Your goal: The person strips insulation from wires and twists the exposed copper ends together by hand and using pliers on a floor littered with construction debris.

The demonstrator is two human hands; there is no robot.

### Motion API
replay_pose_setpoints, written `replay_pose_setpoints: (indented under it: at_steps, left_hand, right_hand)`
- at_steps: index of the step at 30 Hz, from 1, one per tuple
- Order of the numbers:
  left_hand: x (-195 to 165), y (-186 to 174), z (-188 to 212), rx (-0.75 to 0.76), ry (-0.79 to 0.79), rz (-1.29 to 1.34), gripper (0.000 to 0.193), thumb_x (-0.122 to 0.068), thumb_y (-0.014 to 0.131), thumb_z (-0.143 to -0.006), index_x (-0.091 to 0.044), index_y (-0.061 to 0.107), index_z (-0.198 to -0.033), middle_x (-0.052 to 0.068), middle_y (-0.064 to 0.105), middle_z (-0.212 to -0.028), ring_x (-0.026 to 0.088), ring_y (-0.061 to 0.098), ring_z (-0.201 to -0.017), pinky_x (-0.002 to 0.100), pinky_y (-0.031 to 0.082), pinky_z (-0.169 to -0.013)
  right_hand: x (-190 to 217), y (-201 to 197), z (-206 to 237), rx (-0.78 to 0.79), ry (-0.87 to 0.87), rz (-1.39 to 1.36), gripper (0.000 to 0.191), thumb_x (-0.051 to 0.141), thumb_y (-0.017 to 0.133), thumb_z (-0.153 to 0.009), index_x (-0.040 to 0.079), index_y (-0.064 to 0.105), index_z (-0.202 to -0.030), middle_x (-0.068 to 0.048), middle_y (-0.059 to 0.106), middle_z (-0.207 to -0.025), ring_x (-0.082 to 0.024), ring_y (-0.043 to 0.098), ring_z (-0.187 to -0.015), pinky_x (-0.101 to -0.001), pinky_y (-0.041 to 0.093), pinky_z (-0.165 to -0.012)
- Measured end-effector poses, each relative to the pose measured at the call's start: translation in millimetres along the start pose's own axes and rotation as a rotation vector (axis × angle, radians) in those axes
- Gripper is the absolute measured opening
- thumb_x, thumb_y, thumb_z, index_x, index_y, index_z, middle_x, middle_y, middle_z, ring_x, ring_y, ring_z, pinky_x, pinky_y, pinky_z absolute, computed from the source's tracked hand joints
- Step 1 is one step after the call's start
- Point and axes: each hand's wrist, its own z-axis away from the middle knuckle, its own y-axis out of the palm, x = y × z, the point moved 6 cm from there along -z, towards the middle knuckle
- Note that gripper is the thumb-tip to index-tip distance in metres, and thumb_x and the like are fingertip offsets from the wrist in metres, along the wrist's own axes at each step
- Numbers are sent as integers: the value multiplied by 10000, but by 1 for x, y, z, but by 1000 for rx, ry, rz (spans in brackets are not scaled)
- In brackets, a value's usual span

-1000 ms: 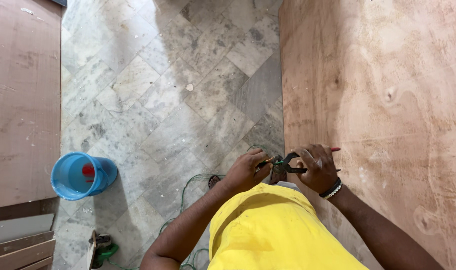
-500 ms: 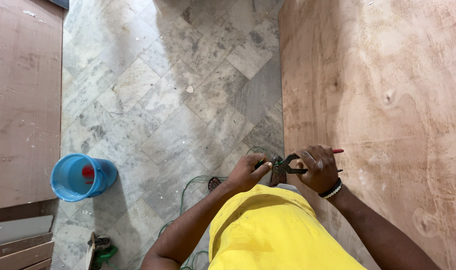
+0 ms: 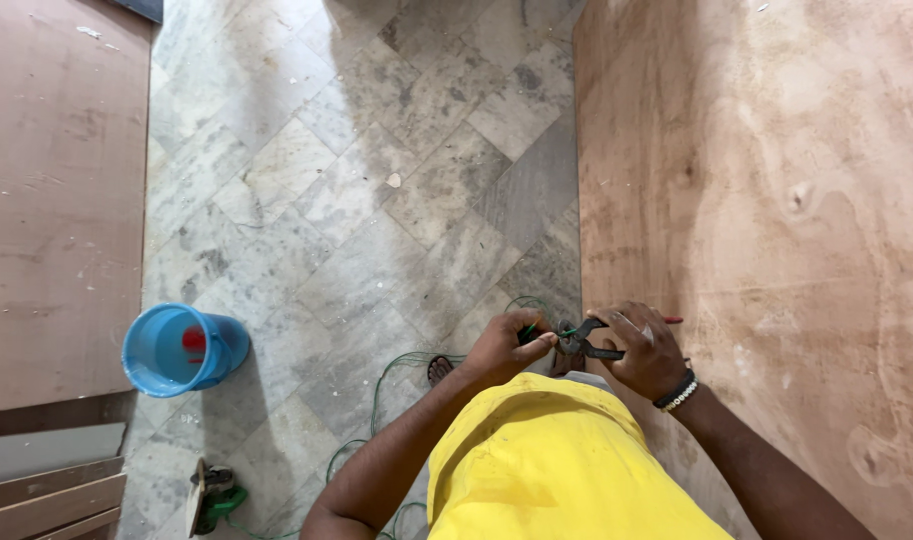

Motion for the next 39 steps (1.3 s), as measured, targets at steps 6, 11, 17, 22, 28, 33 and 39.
replay_pose_setpoints:
  at_steps: [6, 11, 17, 22, 28, 33, 39]
  left_hand:
    - [-20, -8, 5, -119, 275, -102, 243, -232, 692, -1018, -38, 628, -885, 82, 545, -769, 183, 526, -695, 372, 440, -624]
    - [-34, -20, 14, -323, 286, 34, 209, -236, 681, -1007, -36, 659, -949, 45, 559, -771, 148, 528, -681, 340, 436, -613]
    - [-50, -39, 23, -334, 185, 182, 212, -225, 687, -1040, -35, 683, -947, 31, 512, -755, 128, 469, -720, 314, 401, -652]
    - [-74, -37, 33, -286, 242, 146, 151, -195, 745, -984, -47, 720, -968, 28, 546, -783, 127, 499, -724, 303, 414, -659]
    - [-92, -29, 38, -258, 318, 62, 173, -210, 782, -951, -62, 725, -1022, 22, 618, -859, 110, 620, -747, 297, 512, -649]
    - [-103, -26, 40, -281, 423, -82, 176, -206, 794, -953, -53, 726, -1007, 36, 609, -849, 141, 610, -752, 315, 495, -647]
    - [-98, -29, 37, -235, 349, 17, 180, -222, 807, -936, -65, 740, -994, 17, 639, -858, 109, 631, -742, 285, 520, -645]
  right_hand:
    - [-8, 19, 5, 409, 223, -245, 558, 164, 752, -803, 121, 596, -1337, -154, 649, -1195, -351, 647, -1034, -450, 529, -865]
    - [15, 20, 21, 664, 272, -701, 518, 126, 565, -929, 70, 511, -1442, -91, 661, -1087, -222, 648, -923, -374, 562, -832]
    - [35, 13, 18, 564, 351, -1127, 403, 183, 515, -1048, 17, 558, -1412, -70, 656, -1018, -122, 626, -904, -301, 546, -854]
    - [31, -7, 1, 190, 484, -1175, 322, 139, 726, -967, 5, 624, -1241, -82, 683, -964, -162, 686, -897, -333, 572, -804]
    - [46, -35, -13, 13, 443, -1306, 297, 61, 749, -959, 14, 590, -1206, -77, 706, -1114, -159, 702, -1024, -340, 593, -919]
    - [55, -31, -16, -14, 477, -1304, 284, 61, 725, -995, 5, 587, -1237, -97, 705, -1095, -174, 707, -1004, -349, 611, -889]
    - [50, -31, -11, -26, 496, -1422, 293, 70, 722, -1002, 24, 572, -1250, -116, 725, -1075, -205, 736, -999, -383, 610, -911]
